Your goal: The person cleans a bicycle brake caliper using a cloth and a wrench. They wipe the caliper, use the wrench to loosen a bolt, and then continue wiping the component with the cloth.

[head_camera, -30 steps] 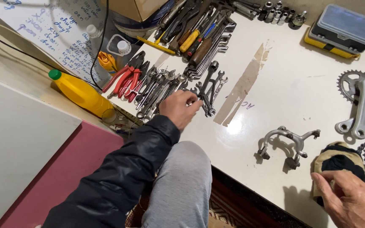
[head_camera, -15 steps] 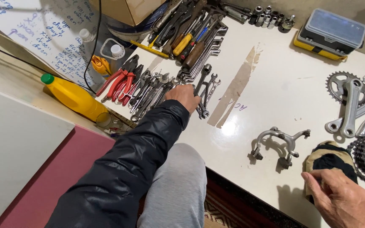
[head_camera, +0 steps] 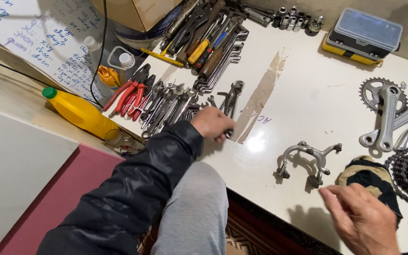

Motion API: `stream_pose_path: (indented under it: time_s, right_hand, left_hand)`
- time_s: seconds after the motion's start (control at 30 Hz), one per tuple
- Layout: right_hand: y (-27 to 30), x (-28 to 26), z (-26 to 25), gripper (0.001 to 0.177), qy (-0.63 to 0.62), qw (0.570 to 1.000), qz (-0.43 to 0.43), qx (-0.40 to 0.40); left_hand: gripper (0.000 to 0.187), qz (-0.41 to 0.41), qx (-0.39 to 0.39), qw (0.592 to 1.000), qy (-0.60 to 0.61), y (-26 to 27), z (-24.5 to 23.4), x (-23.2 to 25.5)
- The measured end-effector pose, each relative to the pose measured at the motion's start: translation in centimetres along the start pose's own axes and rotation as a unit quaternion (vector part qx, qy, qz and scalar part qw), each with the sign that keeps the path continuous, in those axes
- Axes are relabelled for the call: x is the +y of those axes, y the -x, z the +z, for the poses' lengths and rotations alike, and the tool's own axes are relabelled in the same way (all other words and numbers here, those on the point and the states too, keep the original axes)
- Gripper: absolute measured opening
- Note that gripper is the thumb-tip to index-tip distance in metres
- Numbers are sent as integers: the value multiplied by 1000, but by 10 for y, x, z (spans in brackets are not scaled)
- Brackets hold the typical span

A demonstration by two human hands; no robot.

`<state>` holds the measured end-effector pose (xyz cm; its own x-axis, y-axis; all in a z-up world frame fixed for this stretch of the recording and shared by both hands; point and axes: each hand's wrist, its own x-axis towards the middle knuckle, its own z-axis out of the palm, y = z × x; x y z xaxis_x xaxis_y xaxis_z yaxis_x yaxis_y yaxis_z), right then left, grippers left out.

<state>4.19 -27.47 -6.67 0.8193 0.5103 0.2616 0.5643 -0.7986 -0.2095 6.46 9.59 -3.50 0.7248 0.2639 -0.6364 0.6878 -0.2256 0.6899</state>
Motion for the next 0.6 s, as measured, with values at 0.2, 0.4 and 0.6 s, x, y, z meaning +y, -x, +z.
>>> stream_pose_path:
  time_s: [0.2, 0.4, 0.6]
  right_hand:
    - [-55, -94, -26, 41, -192, 969, 120, -104]
    - [-75, -115, -17, 27, -567, 748, 333, -92]
    - [-60, -73, 12, 24, -641, 701, 309, -50]
  left_hand:
    - [23, 109, -76, 981, -141, 52, 44, 15]
    - [21, 247, -96, 926, -267, 77, 84, 6]
    - [53, 137, -176, 939, -261, 87, 48, 34]
